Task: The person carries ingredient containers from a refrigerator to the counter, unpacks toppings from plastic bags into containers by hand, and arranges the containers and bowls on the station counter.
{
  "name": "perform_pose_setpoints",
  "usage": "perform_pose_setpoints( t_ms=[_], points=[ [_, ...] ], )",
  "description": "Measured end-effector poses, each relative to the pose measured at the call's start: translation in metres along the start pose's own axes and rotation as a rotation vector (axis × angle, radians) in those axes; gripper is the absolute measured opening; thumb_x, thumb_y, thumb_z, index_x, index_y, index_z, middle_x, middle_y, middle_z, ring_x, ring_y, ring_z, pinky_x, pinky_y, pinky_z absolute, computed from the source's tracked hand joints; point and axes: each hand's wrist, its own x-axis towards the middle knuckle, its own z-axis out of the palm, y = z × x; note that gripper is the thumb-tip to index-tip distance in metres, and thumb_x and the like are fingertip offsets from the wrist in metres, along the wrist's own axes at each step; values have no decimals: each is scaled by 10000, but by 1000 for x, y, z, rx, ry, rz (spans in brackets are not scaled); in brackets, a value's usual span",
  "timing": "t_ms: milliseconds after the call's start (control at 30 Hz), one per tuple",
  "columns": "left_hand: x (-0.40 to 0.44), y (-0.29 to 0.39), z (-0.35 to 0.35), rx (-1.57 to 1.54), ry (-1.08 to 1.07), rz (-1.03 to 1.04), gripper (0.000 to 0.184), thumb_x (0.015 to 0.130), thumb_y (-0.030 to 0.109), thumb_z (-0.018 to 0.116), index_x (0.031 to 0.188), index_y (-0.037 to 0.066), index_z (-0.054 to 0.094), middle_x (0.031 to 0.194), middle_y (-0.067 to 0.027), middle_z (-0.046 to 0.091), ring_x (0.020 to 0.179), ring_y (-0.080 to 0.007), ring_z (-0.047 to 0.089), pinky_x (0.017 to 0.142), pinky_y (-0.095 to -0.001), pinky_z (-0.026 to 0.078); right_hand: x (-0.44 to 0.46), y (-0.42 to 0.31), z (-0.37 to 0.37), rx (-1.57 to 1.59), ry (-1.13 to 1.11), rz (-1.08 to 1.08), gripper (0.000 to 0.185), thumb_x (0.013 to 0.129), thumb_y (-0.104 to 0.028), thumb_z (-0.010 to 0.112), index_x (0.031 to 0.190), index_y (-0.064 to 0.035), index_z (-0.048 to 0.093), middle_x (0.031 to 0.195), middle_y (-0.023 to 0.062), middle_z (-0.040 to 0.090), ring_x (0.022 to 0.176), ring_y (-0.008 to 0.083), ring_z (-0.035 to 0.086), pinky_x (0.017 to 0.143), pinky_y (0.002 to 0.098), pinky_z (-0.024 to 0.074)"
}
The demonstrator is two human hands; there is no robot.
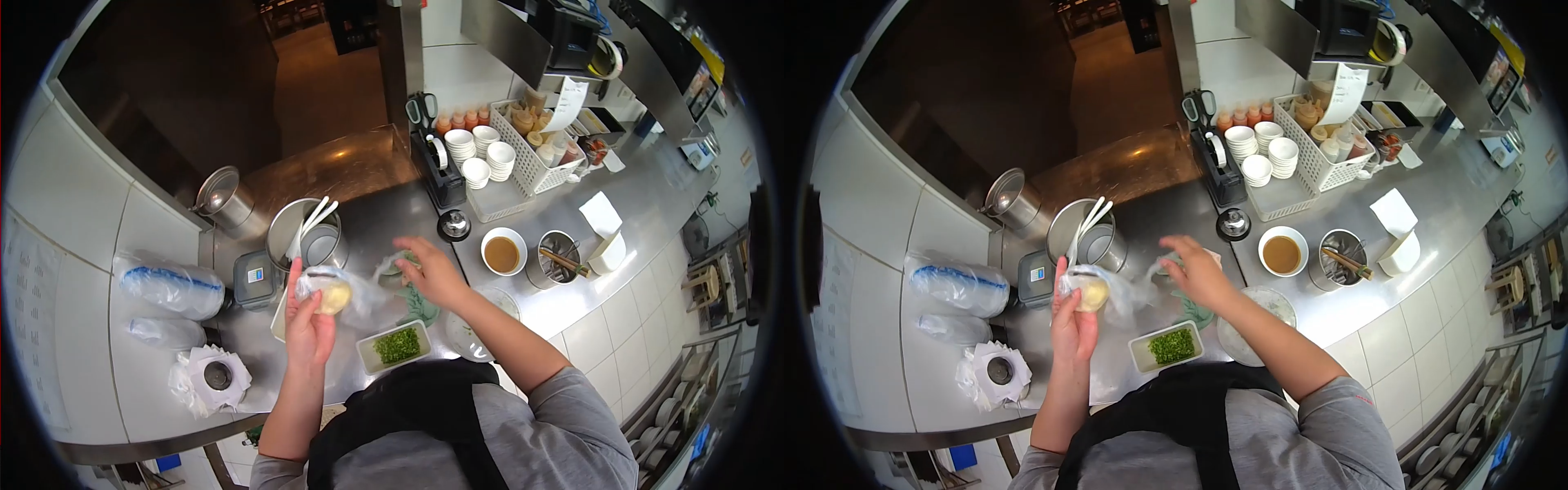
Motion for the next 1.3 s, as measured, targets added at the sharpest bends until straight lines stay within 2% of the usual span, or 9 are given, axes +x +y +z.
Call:
perform_pose_setpoints(
  t_ms=[133, 233, 267, 367, 467, 633, 800, 1067, 1300],
  points=[
    [1, -22, 5, 30, 127, 125, 245, 894, 26, 547, 1124, 99, 502, 1098, -75, 600, 1059, -188, 570, 955, -362, 446, -25, -28, 19, 463, -436, 272, 366, 909, -234, 579, 1193, -12, 518, 1096, 140, 559, 964, 228, 555, 826, 311, 445],
    [-1, -35, 20, 86, 262, 127, 172, 913, 53, 560, 782, 113, 466, 882, -41, 609, 854, -136, 592, 840, -328, 484, -37, -25, 46, 616, -153, 185, 425, 885, -209, 609, 1248, -37, 468, 1076, 100, 530, 953, 193, 519, 811, 300, 431],
    [-1, -38, 21, 86, 264, 125, 172, 913, 53, 560, 782, 113, 466, 882, -41, 609, 854, -136, 592, 840, -328, 484, -38, -28, 44, 616, -153, 188, 425, 885, -209, 609, 1248, -37, 468, 1076, 100, 530, 953, 193, 519, 811, 300, 431],
    [-2, -43, 20, 76, 331, 110, 191, 921, 67, 556, 770, 115, 450, 851, -30, 590, 813, -119, 581, 801, -293, 489, -42, -32, 35, 166, 436, -2, 444, 837, -115, 652, 1231, -45, 458, 1020, 68, 519, 905, 170, 508, 771, 278, 418],
    [-7, -52, 15, 136, 349, 112, 212, 920, 56, 558, 761, 119, 432, 844, -24, 579, 797, -104, 572, 786, -272, 484, -54, -35, 32, 326, 30, 115, 415, 844, -125, 652, 1203, -30, 465, 970, 41, 534, 863, 140, 515, 735, 260, 422],
    [-18, -60, 32, 227, 200, 27, 197, 868, -53, 569, 938, 82, 443, 953, -48, 574, 878, -91, 549, 810, -246, 460, -48, -49, 37, 889, 35, 501, 260, 980, -257, 487, 1150, -61, 511, 994, 17, 575, 872, 77, 535, 718, 233, 457],
    [-17, -50, 20, 399, 106, 66, 438, 863, -56, 572, 1255, 51, 411, 1072, -56, 582, 974, -111, 551, 861, -261, 441, -51, -31, 38, 1166, 43, 522, 226, 987, -243, 471, 1148, -87, 499, 1002, 14, 582, 911, 98, 564, 778, 281, 486],
    [-11, -23, 6, 295, 136, 293, 332, 881, -36, 564, 1192, 72, 520, 1095, -33, 588, 993, -127, 563, 846, -277, 460, -48, -50, 25, 1453, 46, 814, 218, 985, -271, 470, 1129, -111, 503, 1085, 47, 574, 1045, 153, 558, 927, 344, 451],
    [-50, -54, 1, 684, 107, -14, 270, 865, 21, 624, 1125, 41, 556, 1004, -37, 607, 936, -102, 571, 835, -253, 455, -65, -37, 40, 1195, 20, 683, 247, 988, -319, 448, 1111, -113, 504, 1051, 38, 558, 993, 149, 549, 885, 341, 458]
  ],
)
